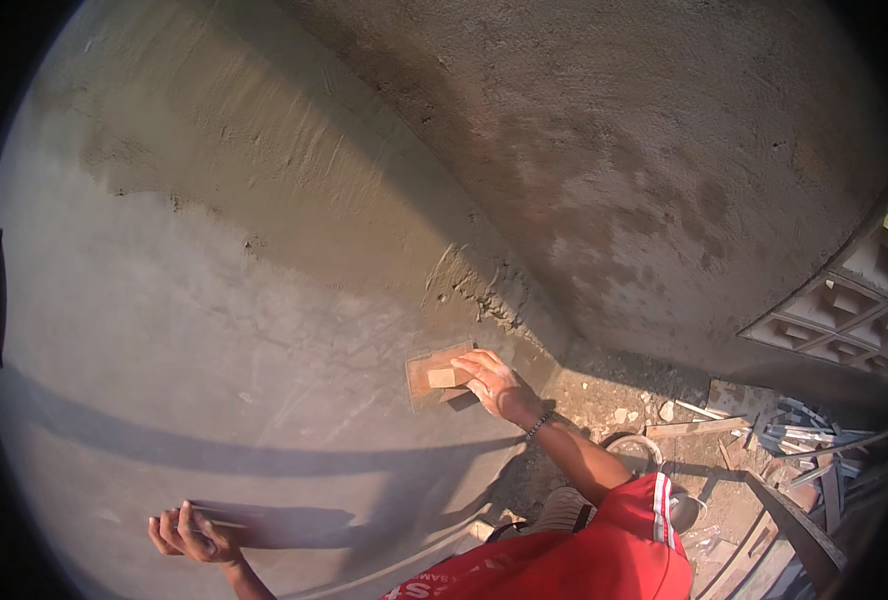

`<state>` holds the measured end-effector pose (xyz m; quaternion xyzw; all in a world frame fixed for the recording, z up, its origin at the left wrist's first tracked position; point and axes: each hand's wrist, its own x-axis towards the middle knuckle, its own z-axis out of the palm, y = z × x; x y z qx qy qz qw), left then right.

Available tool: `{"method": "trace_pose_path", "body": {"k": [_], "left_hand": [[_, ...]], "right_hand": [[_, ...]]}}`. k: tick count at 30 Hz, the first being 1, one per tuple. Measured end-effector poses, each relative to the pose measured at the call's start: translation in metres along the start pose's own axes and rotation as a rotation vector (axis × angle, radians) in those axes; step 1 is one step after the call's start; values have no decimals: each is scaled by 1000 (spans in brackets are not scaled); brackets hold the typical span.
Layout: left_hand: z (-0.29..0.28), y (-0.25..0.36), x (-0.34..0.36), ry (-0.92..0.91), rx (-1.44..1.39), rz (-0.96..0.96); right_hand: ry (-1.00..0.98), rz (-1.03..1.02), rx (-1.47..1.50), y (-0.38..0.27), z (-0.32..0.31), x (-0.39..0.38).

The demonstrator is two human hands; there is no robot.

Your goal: The person scoops wet cement from a bucket using a trowel and applies it to a vertical wall. They then use a wooden float to smooth the surface, repeatedly spreading and leveling the cement along the wall's edge and corner.

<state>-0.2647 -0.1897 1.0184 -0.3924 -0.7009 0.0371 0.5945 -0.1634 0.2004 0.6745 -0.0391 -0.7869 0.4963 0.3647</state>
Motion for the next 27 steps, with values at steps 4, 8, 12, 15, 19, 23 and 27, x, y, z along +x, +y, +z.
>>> {"method": "trace_pose_path", "body": {"k": [4,8,12,15,19,23,27], "left_hand": [[2,2,1,18,-48,-32],[3,1,4,7,-8,12],[3,1,2,15,10,14],[0,4,6,22,-19,18],[1,5,2,28,-70,-33],[0,5,3,19,-24,-11],[4,4,6,43,-41,14]], "right_hand": [[695,544,809,35,16,-17],[790,789,1100,86,8,-7],[813,809,1178,71,6,40],[911,753,995,45,3,77],[947,641,906,-24,-14,129],[994,573,848,-61,-8,155],[999,314,531,-82,-5,198]]}}
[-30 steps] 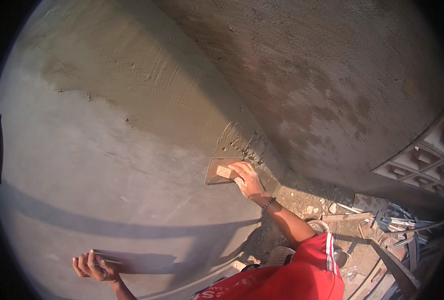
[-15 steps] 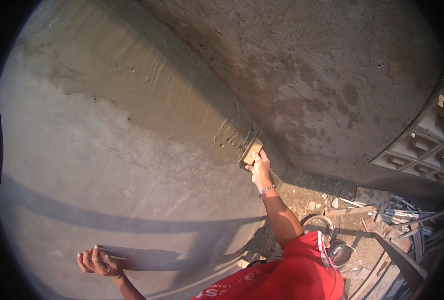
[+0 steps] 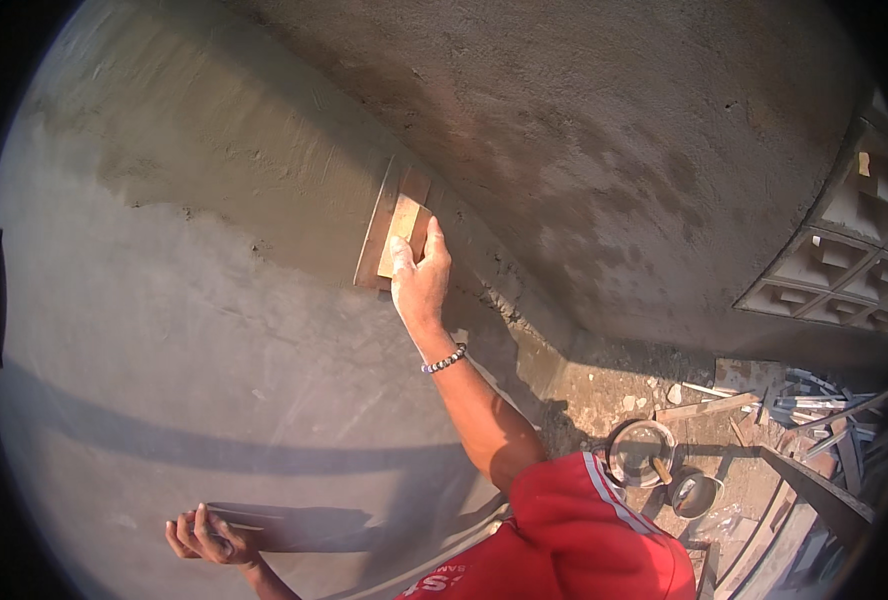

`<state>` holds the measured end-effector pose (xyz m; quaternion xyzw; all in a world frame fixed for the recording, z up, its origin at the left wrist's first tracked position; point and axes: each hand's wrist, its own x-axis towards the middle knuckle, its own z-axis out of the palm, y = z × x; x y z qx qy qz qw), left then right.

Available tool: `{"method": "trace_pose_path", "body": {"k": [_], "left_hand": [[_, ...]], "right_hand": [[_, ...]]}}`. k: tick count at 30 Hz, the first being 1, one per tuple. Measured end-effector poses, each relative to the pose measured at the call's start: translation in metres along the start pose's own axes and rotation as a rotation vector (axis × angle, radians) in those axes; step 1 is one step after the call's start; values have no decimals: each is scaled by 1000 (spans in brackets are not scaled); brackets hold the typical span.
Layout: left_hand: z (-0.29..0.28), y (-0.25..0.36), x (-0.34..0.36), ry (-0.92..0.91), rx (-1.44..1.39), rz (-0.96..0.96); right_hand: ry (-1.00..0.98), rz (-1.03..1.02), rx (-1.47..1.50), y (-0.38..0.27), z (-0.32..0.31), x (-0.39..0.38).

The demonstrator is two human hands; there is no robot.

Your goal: The person scoops wet cement from a bucket using a trowel and applies it to a vertical wall. They then use a wooden float to smooth the surface, repeatedly spreading and leveling the cement along the wall's edge and corner.

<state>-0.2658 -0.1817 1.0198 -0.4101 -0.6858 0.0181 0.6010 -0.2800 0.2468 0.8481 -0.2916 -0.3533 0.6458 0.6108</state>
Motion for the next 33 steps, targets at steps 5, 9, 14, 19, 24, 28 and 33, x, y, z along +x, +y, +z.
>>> {"method": "trace_pose_path", "body": {"k": [5,9,14,19,24,28,33], "left_hand": [[0,-2,-6,5,-13,-46],[5,1,0,17,-30,-46],[1,1,-2,16,-13,-42],[-2,2,-2,-8,0,-36],[2,0,-5,10,-10,-49],[1,1,-3,-2,-15,-23],[-1,1,-5,-1,-54,-49]], "right_hand": [[-298,43,40,-144,51,-20],[-455,-549,72,-168,58,-38],[-255,-90,348,-104,-31,-27],[195,572,227,50,-145,-27],[124,652,208,106,-133,-8],[268,577,102,66,-80,-4],[38,303,237,1,-36,-1]]}}
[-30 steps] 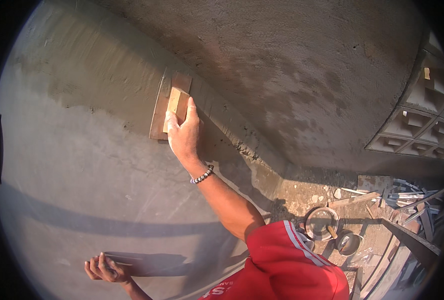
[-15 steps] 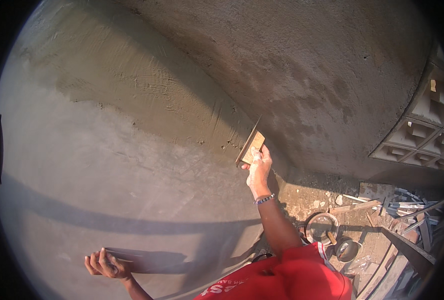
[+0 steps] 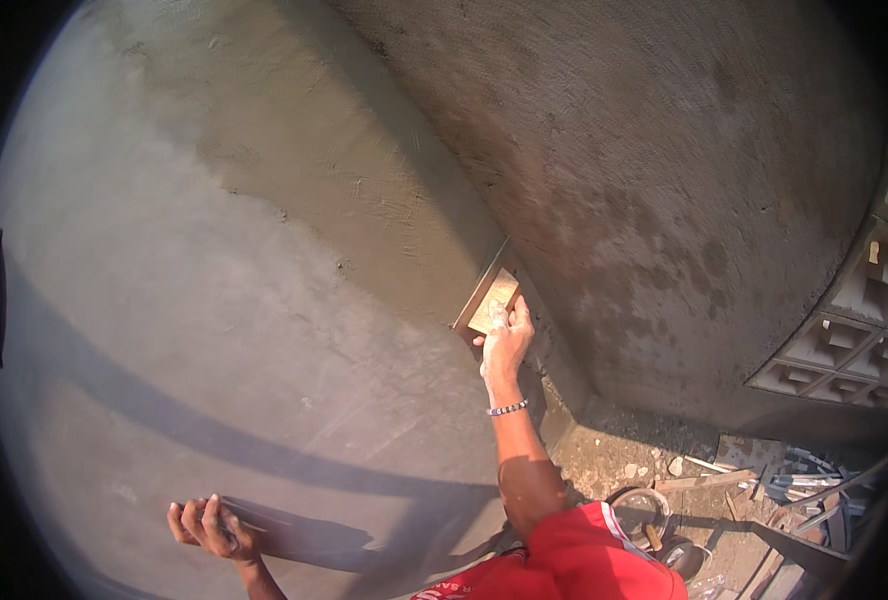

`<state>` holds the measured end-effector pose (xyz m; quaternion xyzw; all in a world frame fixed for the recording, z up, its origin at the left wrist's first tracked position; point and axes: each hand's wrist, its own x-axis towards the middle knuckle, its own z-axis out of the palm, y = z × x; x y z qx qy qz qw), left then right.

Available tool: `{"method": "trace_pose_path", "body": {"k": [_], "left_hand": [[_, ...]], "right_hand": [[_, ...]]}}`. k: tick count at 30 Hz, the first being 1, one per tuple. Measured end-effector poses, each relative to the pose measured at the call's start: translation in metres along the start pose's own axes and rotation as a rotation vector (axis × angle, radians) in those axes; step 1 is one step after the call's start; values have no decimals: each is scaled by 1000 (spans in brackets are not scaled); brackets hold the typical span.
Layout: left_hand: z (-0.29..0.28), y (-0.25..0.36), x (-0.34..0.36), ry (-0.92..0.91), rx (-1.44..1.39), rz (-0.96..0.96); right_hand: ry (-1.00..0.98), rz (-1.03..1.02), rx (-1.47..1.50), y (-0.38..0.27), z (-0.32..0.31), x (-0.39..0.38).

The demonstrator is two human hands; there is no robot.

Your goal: The person scoops wet cement from a bucket using a trowel and applies it to a vertical wall. They then use a wooden float to smooth the surface, repeatedly spreading and leveling the cement along the wall's edge and corner.

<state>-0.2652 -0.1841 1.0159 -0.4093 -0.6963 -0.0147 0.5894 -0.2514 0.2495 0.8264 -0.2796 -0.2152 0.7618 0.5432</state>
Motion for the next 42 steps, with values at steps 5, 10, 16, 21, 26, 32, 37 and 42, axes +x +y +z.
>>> {"method": "trace_pose_path", "body": {"k": [5,10,16,21,26,32,37,42], "left_hand": [[0,3,3,4,28,15],[1,4,4,19,-11,3],[4,3,4,42,21,-8],[7,2,0,54,-33,-38],[6,-1,-1,59,-60,-37],[9,-3,-6,55,-28,-24],[4,-1,-6,33,12,-41],[3,3,-1,15,58,-27]], "right_hand": [[-69,-123,-18,-62,73,-11],[-137,-268,-25,-98,129,-21],[-89,-454,-183,-117,181,-23],[-234,-776,-362,-160,225,-45],[-411,-1151,-360,-231,207,-12],[-534,-1112,-721,-221,149,57],[-471,-1039,-874,-135,60,59],[-377,-857,-981,-44,-43,69]]}}
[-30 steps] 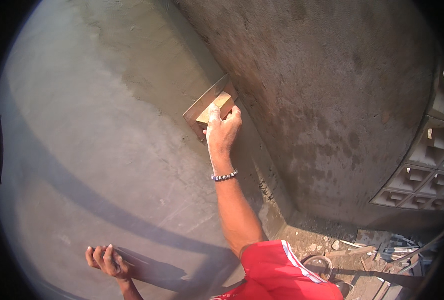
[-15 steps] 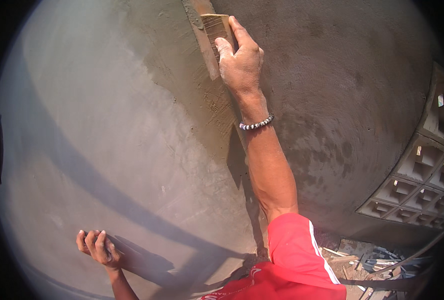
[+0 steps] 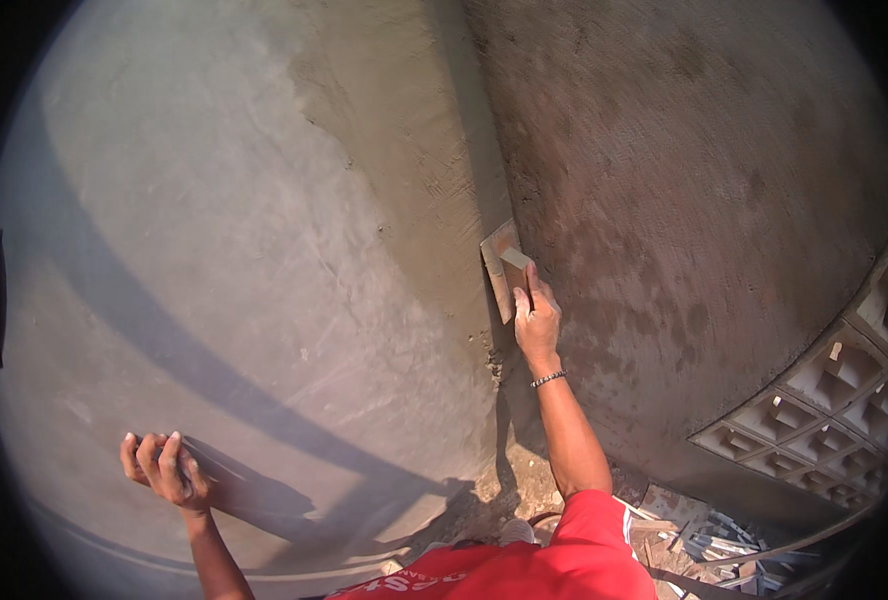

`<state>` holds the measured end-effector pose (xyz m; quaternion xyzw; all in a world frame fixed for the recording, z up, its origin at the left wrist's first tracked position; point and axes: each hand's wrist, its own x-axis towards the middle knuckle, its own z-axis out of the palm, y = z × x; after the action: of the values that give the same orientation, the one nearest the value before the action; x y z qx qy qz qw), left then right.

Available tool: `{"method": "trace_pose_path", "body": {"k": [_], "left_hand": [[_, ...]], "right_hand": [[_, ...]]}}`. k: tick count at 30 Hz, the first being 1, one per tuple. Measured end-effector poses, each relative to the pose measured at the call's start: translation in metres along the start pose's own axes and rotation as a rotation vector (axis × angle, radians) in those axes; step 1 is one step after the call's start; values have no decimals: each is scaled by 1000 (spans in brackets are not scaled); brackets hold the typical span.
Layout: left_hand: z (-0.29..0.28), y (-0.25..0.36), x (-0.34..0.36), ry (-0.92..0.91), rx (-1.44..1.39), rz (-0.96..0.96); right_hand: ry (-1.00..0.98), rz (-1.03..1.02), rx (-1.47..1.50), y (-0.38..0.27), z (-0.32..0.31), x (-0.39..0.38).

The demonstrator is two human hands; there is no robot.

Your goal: The person scoops wet cement from a bucket using a trowel and applies it to a vertical wall. They then use a wooden float to smooth the surface, repeatedly spreading and leveling the cement along the wall's edge and corner.

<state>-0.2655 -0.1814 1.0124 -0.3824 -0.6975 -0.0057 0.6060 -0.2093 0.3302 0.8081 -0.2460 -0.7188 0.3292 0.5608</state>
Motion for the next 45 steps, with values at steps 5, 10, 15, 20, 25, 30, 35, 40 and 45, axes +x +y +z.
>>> {"method": "trace_pose_path", "body": {"k": [5,10,15,20,25,30,35,40,45], "left_hand": [[3,-1,4,12,-5,25],[2,-4,0,19,18,23],[2,-1,-1,24,16,9],[5,0,-2,54,-27,-7],[7,1,-4,59,-31,-29],[10,0,-8,69,-17,-33],[8,3,-6,45,-4,-38],[7,1,-10,30,38,-34],[1,4,-6,3,29,-31]], "right_hand": [[-102,197,-66,97,0,-95],[-30,254,44,105,-28,-145],[102,26,373,-37,-55,7],[77,-455,403,-192,-82,187],[220,-615,281,-317,-100,321],[109,-631,250,-396,-111,387],[244,-926,-140,-383,-92,397],[163,-666,-133,-316,-58,348],[87,-595,-11,-228,-45,249]]}}
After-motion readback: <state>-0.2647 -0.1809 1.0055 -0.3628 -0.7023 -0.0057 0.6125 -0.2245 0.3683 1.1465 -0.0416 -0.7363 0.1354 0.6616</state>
